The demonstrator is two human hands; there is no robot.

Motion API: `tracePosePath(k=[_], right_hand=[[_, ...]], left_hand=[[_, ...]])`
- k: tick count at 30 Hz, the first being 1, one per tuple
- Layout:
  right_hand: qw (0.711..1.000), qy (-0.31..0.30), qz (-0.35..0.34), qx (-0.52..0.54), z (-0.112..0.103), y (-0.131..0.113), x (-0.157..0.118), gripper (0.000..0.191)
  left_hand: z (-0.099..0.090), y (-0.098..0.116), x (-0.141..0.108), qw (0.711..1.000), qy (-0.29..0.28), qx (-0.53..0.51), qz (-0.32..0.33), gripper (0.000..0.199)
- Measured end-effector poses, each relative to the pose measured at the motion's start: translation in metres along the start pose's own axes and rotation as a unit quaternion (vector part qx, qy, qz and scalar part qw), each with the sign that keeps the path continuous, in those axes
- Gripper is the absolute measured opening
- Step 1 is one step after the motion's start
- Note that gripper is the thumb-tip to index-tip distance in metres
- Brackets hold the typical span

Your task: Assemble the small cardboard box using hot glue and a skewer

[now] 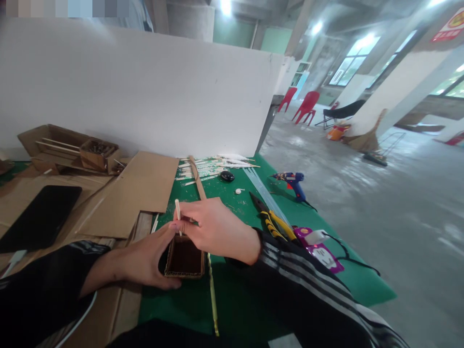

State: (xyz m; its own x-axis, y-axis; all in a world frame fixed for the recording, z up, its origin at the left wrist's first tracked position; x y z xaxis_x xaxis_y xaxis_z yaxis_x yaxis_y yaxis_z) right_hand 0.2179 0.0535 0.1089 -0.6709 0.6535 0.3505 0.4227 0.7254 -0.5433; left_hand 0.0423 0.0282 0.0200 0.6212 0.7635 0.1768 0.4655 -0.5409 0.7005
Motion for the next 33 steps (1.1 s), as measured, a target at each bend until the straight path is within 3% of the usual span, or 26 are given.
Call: tracePosePath(k=[3, 6, 8, 18, 29, 33], right_hand=[[0.994, 0.088, 0.004, 0.061, -0.017, -0.010, -0.002, 0.016], [0.977, 0.196, -0.005, 0.088, -0.034, -0.019, -0.006, 0.015], [0.972, 0.215, -0.008, 0.094, -0.037, -0.020, -0.007, 0.013], [0.971, 0.141, 0.036, 0.191, -0.010, -0.002, 0.001, 0.016], [0.958, 0.137, 0.065, 0.242, -0.007, 0.010, 0.004, 0.019], [0.971, 0.116, 0.048, 0.206, -0.013, 0.006, 0.002, 0.016]], left_hand=[[-0.001, -0.001, 0.000, 1.000, -0.013, -0.004, -0.027, 0.072], [-0.001, -0.002, -0.002, 1.000, -0.009, -0.010, -0.018, 0.072], [0.000, -0.003, -0.003, 1.000, -0.007, -0.009, -0.006, 0.073], [0.000, -0.001, -0.001, 1.000, -0.007, 0.008, -0.023, 0.070], [0.003, -0.008, -0.005, 1.000, 0.002, 0.003, 0.002, 0.078], [0.002, -0.005, -0.004, 1.000, -0.003, 0.009, -0.007, 0.072]])
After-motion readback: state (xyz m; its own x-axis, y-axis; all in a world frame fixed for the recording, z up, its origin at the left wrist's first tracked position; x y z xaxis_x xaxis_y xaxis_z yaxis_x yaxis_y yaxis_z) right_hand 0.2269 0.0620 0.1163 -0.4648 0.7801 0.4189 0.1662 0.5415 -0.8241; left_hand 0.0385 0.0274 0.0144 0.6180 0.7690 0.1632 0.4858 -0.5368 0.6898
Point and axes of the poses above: each hand's wrist, its own x-axis towards the middle knuckle, its own z-axis out of the palm, y = z × x, the point moved 2 cm from there along x, towards the middle knuckle, and after that the axes turned 6 degrees about y, right-handed, at the moved point
